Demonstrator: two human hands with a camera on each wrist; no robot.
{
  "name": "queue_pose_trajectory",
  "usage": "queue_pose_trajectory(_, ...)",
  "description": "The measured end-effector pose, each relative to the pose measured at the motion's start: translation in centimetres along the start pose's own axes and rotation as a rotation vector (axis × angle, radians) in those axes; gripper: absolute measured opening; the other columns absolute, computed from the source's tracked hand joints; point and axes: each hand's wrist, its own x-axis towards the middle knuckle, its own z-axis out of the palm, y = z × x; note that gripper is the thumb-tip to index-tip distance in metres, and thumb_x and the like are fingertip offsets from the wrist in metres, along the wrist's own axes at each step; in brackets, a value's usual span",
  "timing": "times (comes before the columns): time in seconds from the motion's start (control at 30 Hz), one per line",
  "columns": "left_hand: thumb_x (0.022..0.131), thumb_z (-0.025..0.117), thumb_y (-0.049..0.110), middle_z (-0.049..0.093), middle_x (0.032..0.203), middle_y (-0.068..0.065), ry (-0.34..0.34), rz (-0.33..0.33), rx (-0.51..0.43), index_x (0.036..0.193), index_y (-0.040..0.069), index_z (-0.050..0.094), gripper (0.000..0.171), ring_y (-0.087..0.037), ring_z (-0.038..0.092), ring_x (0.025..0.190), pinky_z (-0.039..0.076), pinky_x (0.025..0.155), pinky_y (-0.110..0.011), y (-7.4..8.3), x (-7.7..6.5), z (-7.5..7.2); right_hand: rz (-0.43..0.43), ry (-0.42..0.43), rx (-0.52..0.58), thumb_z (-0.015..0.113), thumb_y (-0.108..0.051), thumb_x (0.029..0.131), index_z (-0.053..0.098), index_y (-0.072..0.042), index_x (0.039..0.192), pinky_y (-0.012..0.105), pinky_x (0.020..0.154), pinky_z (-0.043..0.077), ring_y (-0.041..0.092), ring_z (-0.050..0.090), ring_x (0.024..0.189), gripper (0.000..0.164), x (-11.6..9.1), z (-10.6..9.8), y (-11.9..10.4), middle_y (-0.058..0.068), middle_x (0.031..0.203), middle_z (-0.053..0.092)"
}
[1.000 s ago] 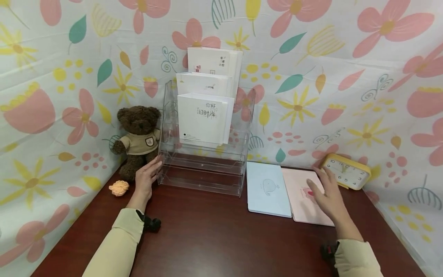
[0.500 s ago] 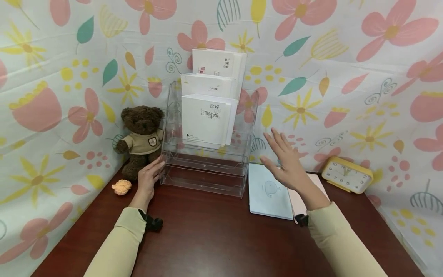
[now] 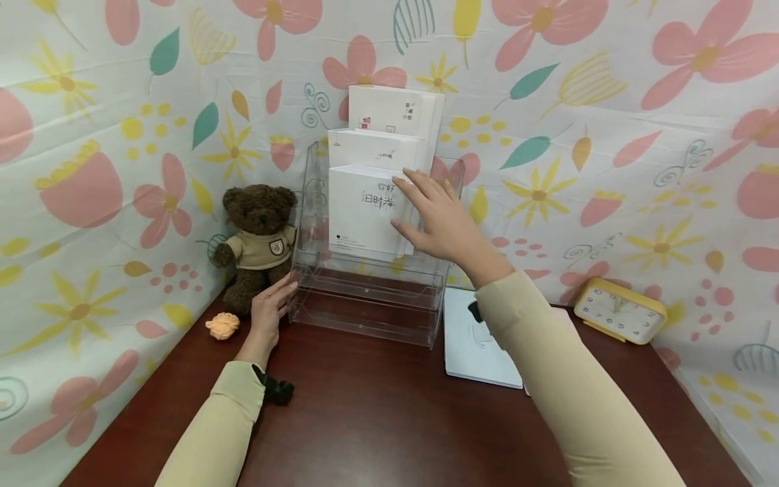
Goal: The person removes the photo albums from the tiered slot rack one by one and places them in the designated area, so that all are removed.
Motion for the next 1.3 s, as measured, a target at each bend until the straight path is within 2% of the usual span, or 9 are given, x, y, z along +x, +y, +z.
queue_pose_trajectory(0.2,0.092,0.076,0.034,0.068,0.129,0.006,0.01,0.003,-0.006,0.141,0.019,0.062,0.053,-0.016,0.06,0.122,0.045,0.101,-0.038,0.0,0.0,0.1,0.008,-0.077,-0.186,0.062,-0.036,0.098,0.041,-0.009,0.153,0.059,0.116,0.024,0.03,0.034,0.146,0.065,4.0,0.2,-0.7,0.013,0.158,0.037)
queue_pose_trajectory(0.33,0.092,0.075,0.034,0.069,0.127,0.008,0.017,0.006,0.007,0.14,0.019,0.063,0.052,-0.017,0.059,0.123,0.046,0.099,-0.036,-0.1,0.0,0.1,0.071,-0.136,-0.223,0.06,-0.033,0.099,0.045,-0.008,0.149,0.054,0.117,0.026,0.032,0.037,0.143,0.058,5.0,0.8,-1.0,0.013,0.156,0.04)
queue_pose_trajectory(0.43,0.092,0.075,0.034,0.07,0.125,0.008,0.016,0.008,0.015,0.14,0.02,0.063,0.051,-0.018,0.059,0.124,0.046,0.1,-0.036,-0.1,0.0,0.2,0.108,-0.151,-0.214,0.061,-0.031,0.1,0.047,-0.009,0.147,0.051,0.116,0.028,0.034,0.04,0.141,0.054,5.1,1.2,-1.1,0.013,0.154,0.043)
queue_pose_trajectory(0.57,0.092,0.076,0.034,0.07,0.126,0.008,0.017,0.004,0.018,0.139,0.02,0.064,0.051,-0.017,0.059,0.124,0.046,0.1,-0.036,-0.2,0.1,0.2,0.127,-0.124,-0.229,0.063,-0.035,0.099,0.05,-0.014,0.142,0.051,0.111,0.034,0.034,0.045,0.135,0.049,4.9,1.4,-1.3,0.009,0.15,0.046)
queue_pose_trajectory(0.73,0.091,0.076,0.034,0.067,0.13,0.007,0.028,0.002,0.016,0.139,0.021,0.064,0.051,-0.015,0.06,0.122,0.047,0.097,-0.034,-0.2,0.3,0.1,0.143,-0.092,-0.201,0.066,-0.041,0.098,0.053,-0.024,0.139,0.047,0.088,0.042,0.032,0.053,0.114,0.047,4.6,1.6,-1.9,0.008,0.136,0.053)
queue_pose_trajectory(0.83,0.091,0.076,0.034,0.067,0.131,0.006,0.034,-0.002,0.016,0.139,0.021,0.064,0.051,-0.015,0.06,0.121,0.048,0.095,-0.032,-0.2,0.3,0.0,0.126,-0.108,-0.204,0.067,-0.042,0.097,0.05,-0.028,0.143,0.044,0.079,0.046,0.03,0.055,0.103,0.052,4.3,1.6,-2.1,0.01,0.126,0.056)
queue_pose_trajectory(1.0,0.092,0.076,0.034,0.067,0.131,0.005,0.023,-0.006,0.022,0.139,0.021,0.064,0.051,-0.016,0.06,0.122,0.047,0.097,-0.034,-0.3,0.4,0.1,0.059,-0.144,-0.293,0.069,-0.042,0.096,0.045,-0.031,0.147,0.046,0.077,0.051,0.029,0.059,0.105,0.058,3.9,1.2,-1.8,0.012,0.124,0.058)
queue_pose_trajectory(1.17,0.091,0.076,0.035,0.069,0.127,0.007,0.025,0.005,0.016,0.139,0.021,0.064,0.051,-0.018,0.06,0.123,0.045,0.101,-0.039,-0.3,0.5,0.0,0.009,-0.119,-0.259,0.071,-0.038,0.095,0.051,-0.028,0.14,0.048,0.082,0.049,0.03,0.062,0.111,0.05,3.8,0.8,-2.1,0.011,0.126,0.06)
queue_pose_trajectory(1.3,0.092,0.076,0.034,0.071,0.123,0.008,0.02,-0.001,0.013,0.139,0.021,0.064,0.05,-0.019,0.059,0.125,0.045,0.102,-0.039,-0.3,0.6,-0.1,0.002,-0.088,-0.233,0.073,-0.038,0.093,0.06,-0.02,0.121,0.045,0.066,0.052,0.026,0.065,0.09,0.035,4.0,0.8,-2.9,0.007,0.109,0.063)
